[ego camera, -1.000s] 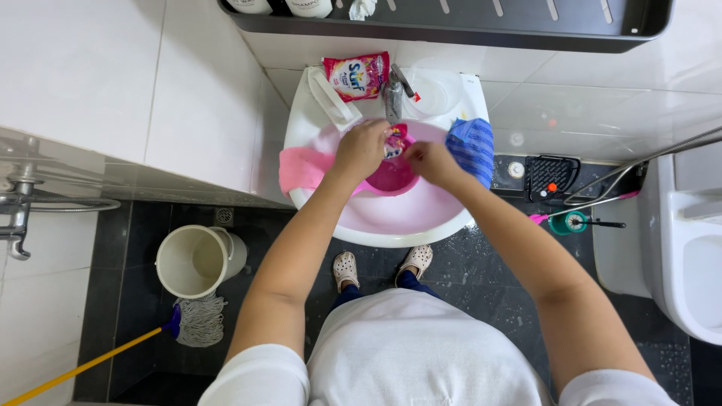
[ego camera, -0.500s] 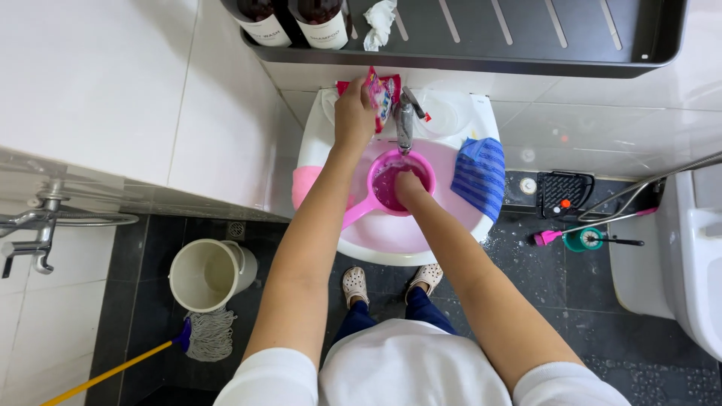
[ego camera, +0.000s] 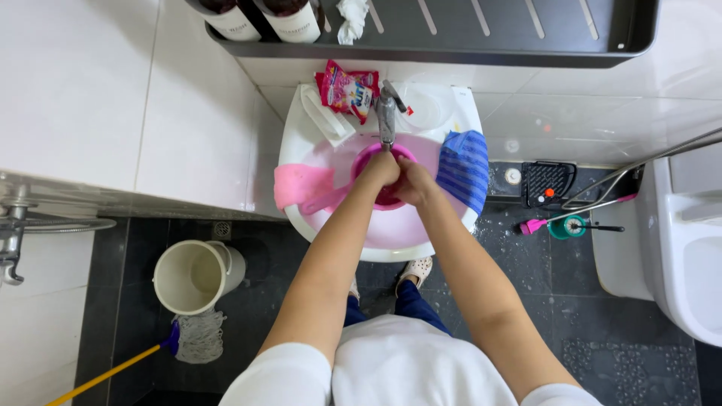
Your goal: The person cleans a toilet by first placing cleaning supplies on the tank, then scrubbing the base and floor with a brush. They prepare a soapy solution in a pink bowl at the sink and use a toilet brush to scrub the inside of the bowl with the solution.
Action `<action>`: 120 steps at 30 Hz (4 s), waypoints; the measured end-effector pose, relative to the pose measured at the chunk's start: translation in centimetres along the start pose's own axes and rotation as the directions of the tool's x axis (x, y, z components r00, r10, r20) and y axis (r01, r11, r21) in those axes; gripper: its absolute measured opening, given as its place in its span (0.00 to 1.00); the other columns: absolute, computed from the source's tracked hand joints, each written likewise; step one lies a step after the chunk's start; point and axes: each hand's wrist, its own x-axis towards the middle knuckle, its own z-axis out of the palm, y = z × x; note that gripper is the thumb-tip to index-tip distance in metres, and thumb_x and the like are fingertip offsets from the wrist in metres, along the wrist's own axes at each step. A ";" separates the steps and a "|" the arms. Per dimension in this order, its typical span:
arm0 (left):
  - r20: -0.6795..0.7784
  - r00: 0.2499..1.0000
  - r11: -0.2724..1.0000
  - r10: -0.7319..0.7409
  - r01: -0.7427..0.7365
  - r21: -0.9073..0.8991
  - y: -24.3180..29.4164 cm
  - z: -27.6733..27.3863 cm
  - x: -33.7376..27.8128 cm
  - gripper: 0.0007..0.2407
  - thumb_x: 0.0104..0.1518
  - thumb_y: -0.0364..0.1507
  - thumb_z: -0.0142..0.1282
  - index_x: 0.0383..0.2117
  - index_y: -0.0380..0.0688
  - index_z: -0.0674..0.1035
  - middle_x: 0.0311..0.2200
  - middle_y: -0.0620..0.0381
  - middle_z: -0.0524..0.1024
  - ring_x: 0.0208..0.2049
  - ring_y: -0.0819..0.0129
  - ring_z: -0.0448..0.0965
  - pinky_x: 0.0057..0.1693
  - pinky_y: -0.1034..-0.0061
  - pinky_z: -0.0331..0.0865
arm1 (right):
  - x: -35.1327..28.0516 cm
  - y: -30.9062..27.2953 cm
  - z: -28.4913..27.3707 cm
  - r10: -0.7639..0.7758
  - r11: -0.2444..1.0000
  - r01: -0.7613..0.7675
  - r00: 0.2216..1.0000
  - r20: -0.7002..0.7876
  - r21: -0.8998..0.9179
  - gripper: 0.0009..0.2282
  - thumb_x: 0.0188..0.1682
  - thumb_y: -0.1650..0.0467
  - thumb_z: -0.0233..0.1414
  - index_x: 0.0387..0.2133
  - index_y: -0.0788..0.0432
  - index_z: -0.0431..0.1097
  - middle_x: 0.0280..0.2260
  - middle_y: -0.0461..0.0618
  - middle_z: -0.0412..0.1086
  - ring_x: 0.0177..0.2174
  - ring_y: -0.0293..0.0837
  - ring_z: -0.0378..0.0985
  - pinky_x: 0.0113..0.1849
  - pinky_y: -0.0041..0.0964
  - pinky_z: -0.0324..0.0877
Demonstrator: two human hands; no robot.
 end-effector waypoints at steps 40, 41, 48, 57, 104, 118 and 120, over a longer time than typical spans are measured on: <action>0.164 0.953 0.019 -0.254 0.175 -0.984 -5.5 10.1 7.0 0.10 0.58 0.24 0.49 0.43 0.41 0.80 0.36 0.48 0.81 0.33 0.57 0.82 0.39 0.63 0.78 | 0.5 2.3 0.1 -0.179 0.976 0.161 0.977 -0.116 -0.146 0.12 0.57 0.64 0.44 0.46 0.58 0.69 0.44 0.55 0.72 0.46 0.54 0.75 0.50 0.56 0.71; 0.133 0.926 -0.018 -0.353 0.135 -0.991 -4.1 9.0 5.1 0.09 0.61 0.27 0.50 0.43 0.39 0.79 0.35 0.49 0.80 0.32 0.58 0.81 0.39 0.63 0.77 | 1.4 2.3 -0.6 -0.145 0.988 0.136 0.979 -0.141 -0.071 0.13 0.57 0.64 0.43 0.46 0.58 0.70 0.44 0.55 0.74 0.46 0.55 0.76 0.50 0.56 0.71; -0.570 0.807 0.661 0.154 -0.513 -0.548 1.5 6.5 -6.9 0.18 0.61 0.25 0.44 0.57 0.34 0.74 0.60 0.37 0.70 0.63 0.49 0.64 0.65 0.62 0.55 | 10.1 0.9 -7.8 -0.248 0.918 0.198 0.962 -0.109 -0.345 0.24 0.58 0.56 0.34 0.43 0.61 0.72 0.40 0.63 0.75 0.42 0.60 0.78 0.44 0.54 0.72; -0.413 0.572 0.692 0.709 -0.451 0.564 -2.7 7.9 -3.1 0.28 0.48 0.34 0.50 0.58 0.29 0.73 0.60 0.29 0.68 0.62 0.37 0.62 0.63 0.49 0.54 | -2.4 1.4 2.8 -0.625 0.262 0.493 0.741 0.243 -0.830 0.37 0.37 0.73 0.63 0.63 0.58 0.53 0.44 0.53 0.71 0.43 0.47 0.75 0.45 0.45 0.71; -0.806 0.310 0.623 0.504 -0.777 0.091 2.9 -18.0 -11.5 0.03 0.60 0.22 0.54 0.37 0.36 0.76 0.35 0.42 0.79 0.39 0.43 0.78 0.45 0.56 0.70 | -11.0 -9.0 16.0 -0.637 -0.614 0.517 0.121 0.761 -0.597 0.14 0.50 0.72 0.61 0.45 0.65 0.67 0.45 0.64 0.68 0.45 0.59 0.75 0.44 0.48 0.73; -0.257 0.564 0.607 0.785 -0.783 0.135 2.9 -14.4 -17.8 0.04 0.60 0.25 0.54 0.35 0.37 0.77 0.35 0.42 0.80 0.37 0.46 0.80 0.44 0.55 0.72 | -21.3 -2.0 10.6 -0.460 -0.633 0.392 0.503 0.732 -0.668 0.06 0.51 0.73 0.56 0.37 0.64 0.76 0.33 0.59 0.76 0.32 0.58 0.79 0.36 0.47 0.73; -0.274 0.358 0.432 0.893 -0.852 0.295 2.7 -11.6 -16.0 0.06 0.58 0.23 0.52 0.37 0.37 0.79 0.36 0.43 0.79 0.38 0.47 0.79 0.48 0.55 0.70 | -21.3 -0.9 8.9 -0.581 -0.518 0.364 0.515 0.630 -0.774 0.06 0.52 0.72 0.55 0.36 0.64 0.75 0.31 0.59 0.77 0.30 0.56 0.80 0.35 0.46 0.74</action>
